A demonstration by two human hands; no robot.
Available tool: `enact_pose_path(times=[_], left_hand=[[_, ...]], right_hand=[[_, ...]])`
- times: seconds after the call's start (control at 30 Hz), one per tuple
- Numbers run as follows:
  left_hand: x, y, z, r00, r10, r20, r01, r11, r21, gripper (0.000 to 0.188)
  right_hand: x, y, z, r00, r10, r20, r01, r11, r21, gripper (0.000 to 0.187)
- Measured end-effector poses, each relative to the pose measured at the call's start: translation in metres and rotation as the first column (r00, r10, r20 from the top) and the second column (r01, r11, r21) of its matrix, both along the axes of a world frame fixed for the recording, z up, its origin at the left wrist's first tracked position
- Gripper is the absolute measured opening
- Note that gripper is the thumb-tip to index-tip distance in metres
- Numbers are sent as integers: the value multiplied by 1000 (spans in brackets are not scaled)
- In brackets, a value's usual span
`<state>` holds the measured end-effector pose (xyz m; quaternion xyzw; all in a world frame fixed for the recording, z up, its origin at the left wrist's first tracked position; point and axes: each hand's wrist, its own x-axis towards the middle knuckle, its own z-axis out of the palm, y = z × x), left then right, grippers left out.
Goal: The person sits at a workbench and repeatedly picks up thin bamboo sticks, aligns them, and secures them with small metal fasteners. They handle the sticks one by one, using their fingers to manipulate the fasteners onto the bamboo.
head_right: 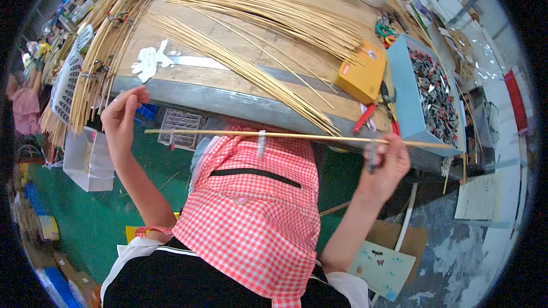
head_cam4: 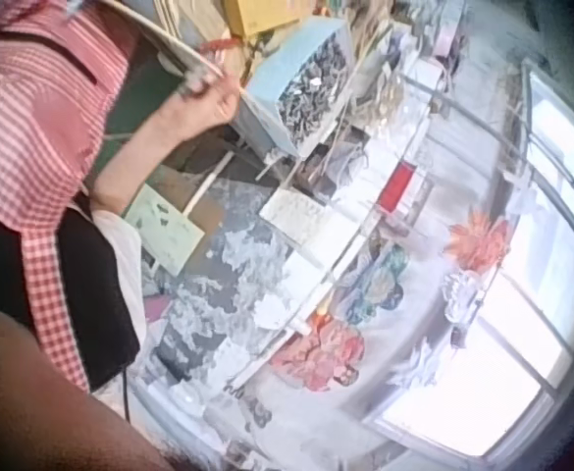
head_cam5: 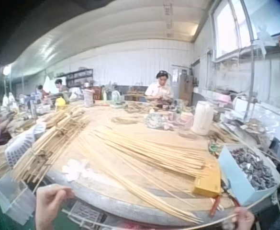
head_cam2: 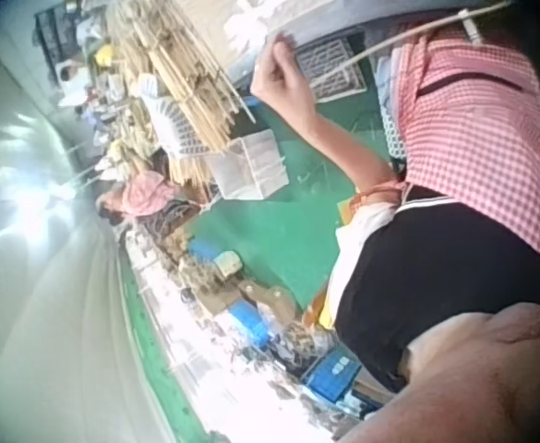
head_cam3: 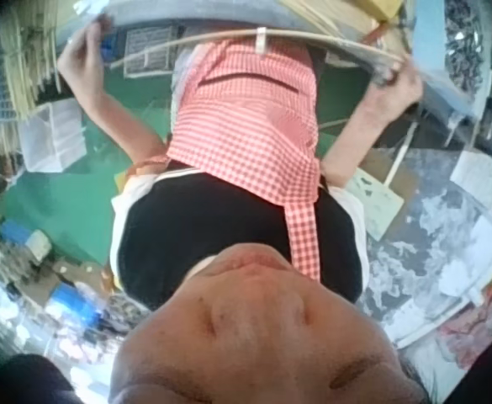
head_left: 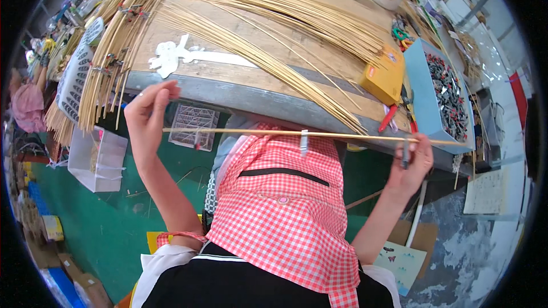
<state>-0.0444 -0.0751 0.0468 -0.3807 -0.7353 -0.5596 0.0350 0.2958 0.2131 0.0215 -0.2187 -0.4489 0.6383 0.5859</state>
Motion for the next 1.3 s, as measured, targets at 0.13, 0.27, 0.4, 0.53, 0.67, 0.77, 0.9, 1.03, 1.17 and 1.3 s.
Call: enact_pose_path(times=[0.13, 0.27, 0.4, 0.53, 0.67, 0.77, 0.9, 1.03, 1.17, 1.3], left_hand=[[-26, -19, -9, 985, 149, -88, -154, 987, -51, 19], [-21, -15, -5, 970, 93, -226, -133, 976, -172, 20], [-20, -11, -8, 913, 30, -407, -154, 949, -275, 19], [-18, -12, -5, 988, 57, -141, -82, 982, -171, 15], [-32, -31, -3, 948, 251, -195, -250, 968, 30, 11], [-59, -62, 4, 842, 523, -132, -508, 851, 135, 14], [-124, -121, 18, 442, 770, -461, -856, 516, 41, 19], [-182, -150, 10, 296, 784, -545, -946, 319, -54, 22], [-225, -166, -2, 373, 735, -566, -926, 337, -172, 23], [-249, -189, -16, 380, 708, -596, -924, 323, -206, 26]], right_hand=[[38, 24, -3, 984, -116, -137, 111, 993, -42, 19], [61, 44, -3, 937, 18, -348, -45, 997, -70, 20], [81, 61, -9, 881, 94, -464, -142, 987, -71, 18], [84, 62, -7, 939, 15, -343, -50, 994, -93, 27], [78, 60, -5, 991, 83, -108, -83, 997, 4, 36], [69, 53, -4, 997, 63, -54, -63, 998, -6, 33], [64, 53, -8, 991, 131, -38, -131, 991, -1, 31], [54, 48, -7, 998, 68, 1, -68, 997, -37, 28], [49, 42, -6, 999, 29, 27, -27, 997, -66, 28], [27, 32, -1, 994, 41, 96, -37, 998, -49, 25]])
